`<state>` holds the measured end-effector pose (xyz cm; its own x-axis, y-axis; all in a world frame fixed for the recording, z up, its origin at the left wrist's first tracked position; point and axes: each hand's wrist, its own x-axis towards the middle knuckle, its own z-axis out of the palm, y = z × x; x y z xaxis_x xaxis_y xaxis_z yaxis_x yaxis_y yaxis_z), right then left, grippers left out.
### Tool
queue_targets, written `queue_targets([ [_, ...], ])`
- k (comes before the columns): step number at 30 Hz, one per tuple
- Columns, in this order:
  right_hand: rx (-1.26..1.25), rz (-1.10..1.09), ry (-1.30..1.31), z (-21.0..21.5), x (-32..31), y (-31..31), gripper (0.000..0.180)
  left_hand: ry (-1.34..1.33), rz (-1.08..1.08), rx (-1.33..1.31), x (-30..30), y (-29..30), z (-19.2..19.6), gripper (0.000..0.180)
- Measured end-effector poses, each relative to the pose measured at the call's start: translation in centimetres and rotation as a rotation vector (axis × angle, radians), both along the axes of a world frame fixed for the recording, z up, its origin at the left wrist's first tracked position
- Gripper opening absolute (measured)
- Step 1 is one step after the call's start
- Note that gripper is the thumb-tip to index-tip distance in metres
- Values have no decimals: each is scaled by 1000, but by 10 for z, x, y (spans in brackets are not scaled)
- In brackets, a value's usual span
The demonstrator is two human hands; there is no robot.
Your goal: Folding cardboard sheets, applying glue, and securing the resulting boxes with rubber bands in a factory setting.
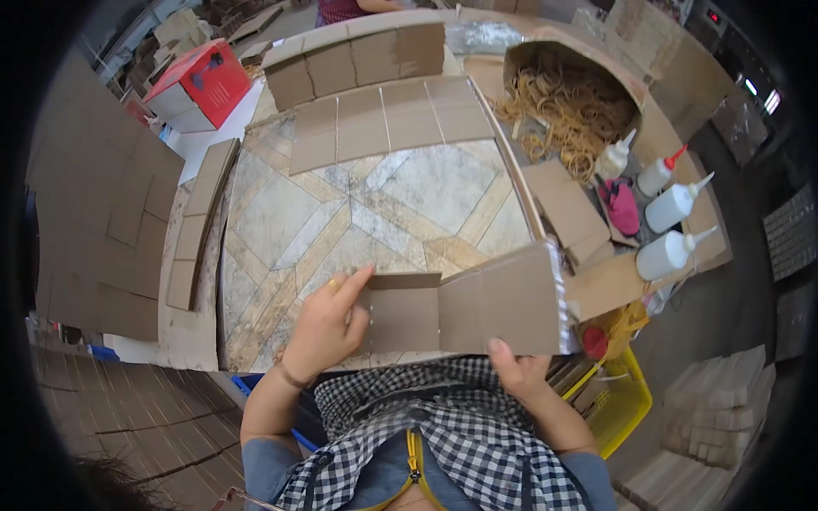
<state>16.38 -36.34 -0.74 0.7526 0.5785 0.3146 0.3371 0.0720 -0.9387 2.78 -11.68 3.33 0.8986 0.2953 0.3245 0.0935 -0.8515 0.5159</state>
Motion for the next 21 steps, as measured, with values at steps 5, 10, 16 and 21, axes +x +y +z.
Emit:
queue_targets([
  [5, -198, 58, -481, 32, 30, 51, 41, 20, 64, 17, 47, -7, -7, 47],
  [10, -153, 43, -530, 30, 33, 54, 57, 1, 64, 40, 46, -8, -10, 48],
  [16, -441, 54, -802, 42, 19, 58, 64, -60, 50, -178, 45, -3, -7, 46],
  [21, -610, 120, -1032, 43, 16, 63, 58, -213, 38, -911, 28, 10, -8, 39],
])
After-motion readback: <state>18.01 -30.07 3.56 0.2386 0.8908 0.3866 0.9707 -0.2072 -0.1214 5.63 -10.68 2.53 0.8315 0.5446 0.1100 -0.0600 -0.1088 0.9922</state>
